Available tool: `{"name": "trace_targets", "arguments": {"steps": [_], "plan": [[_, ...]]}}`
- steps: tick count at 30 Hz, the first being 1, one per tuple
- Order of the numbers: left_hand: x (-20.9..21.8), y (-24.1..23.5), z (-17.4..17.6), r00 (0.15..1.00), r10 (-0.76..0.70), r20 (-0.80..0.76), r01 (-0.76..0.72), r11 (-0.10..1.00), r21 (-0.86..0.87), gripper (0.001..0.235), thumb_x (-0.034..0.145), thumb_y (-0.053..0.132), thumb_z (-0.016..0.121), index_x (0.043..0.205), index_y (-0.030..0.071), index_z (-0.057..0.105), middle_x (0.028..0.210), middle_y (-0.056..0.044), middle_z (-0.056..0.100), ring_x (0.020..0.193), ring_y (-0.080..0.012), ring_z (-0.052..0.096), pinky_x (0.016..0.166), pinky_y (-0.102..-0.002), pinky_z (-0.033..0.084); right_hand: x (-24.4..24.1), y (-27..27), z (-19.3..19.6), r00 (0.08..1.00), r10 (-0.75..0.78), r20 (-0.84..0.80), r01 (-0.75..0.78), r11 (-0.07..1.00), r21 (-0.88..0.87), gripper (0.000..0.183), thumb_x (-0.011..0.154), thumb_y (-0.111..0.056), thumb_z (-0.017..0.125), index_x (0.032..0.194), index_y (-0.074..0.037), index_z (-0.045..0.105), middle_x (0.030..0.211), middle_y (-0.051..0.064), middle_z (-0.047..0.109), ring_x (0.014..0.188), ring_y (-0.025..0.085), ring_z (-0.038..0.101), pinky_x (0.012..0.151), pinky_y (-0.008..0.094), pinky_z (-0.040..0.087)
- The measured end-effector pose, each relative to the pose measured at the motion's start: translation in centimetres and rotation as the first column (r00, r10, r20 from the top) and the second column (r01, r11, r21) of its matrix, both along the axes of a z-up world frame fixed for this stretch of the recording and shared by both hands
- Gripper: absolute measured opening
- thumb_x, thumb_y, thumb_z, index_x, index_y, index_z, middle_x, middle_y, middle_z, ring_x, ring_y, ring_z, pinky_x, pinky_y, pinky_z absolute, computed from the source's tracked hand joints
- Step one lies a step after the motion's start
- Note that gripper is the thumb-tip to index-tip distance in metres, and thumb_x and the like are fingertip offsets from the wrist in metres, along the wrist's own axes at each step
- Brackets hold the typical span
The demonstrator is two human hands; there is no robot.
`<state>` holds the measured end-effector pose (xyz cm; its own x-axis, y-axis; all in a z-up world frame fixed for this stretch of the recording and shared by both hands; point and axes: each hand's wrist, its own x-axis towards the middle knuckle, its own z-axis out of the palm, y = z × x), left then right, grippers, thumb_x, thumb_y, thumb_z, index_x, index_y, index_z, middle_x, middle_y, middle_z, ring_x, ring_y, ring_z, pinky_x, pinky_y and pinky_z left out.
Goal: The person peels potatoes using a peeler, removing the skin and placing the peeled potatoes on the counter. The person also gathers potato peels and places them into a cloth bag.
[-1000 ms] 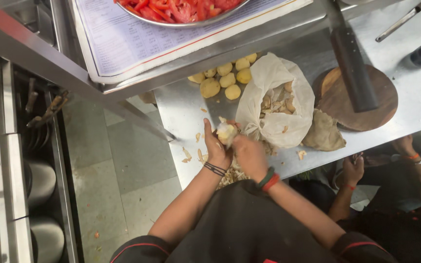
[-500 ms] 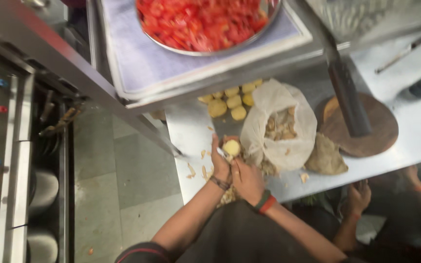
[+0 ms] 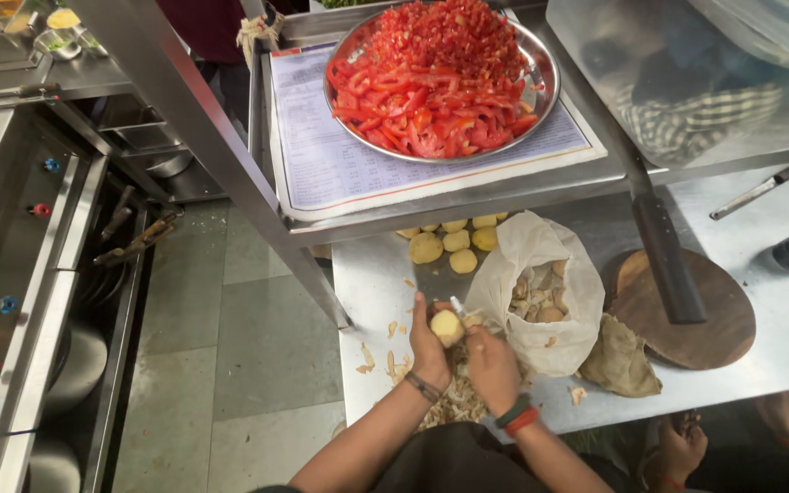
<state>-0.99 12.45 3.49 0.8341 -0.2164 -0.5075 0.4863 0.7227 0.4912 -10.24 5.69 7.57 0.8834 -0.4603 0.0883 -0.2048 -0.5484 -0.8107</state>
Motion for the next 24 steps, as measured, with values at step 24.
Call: {"name": "trace_targets", "arguments": {"steps": [24], "plan": [[0.9, 0.8, 1.6, 0.983, -0.172, 0.057, 0.178, 0.978, -0.113, 0.06, 0.099, 0.06, 0.044, 0.091, 0.004, 0.064, 0.083, -0.009, 0.067, 0.076, -0.0218, 0.065, 0.072, -0.033, 0.055, -0.4, -0.1, -0.3, 0.987, 0.111, 0.116, -0.105, 0.993, -0.059, 0.013, 0.09, -0.009, 0.053, 0.089, 0.001, 0.062, 0.081, 0.026, 0.064, 0.079, 0.048, 0.063, 0.065, 0.052, 0.048]]}}
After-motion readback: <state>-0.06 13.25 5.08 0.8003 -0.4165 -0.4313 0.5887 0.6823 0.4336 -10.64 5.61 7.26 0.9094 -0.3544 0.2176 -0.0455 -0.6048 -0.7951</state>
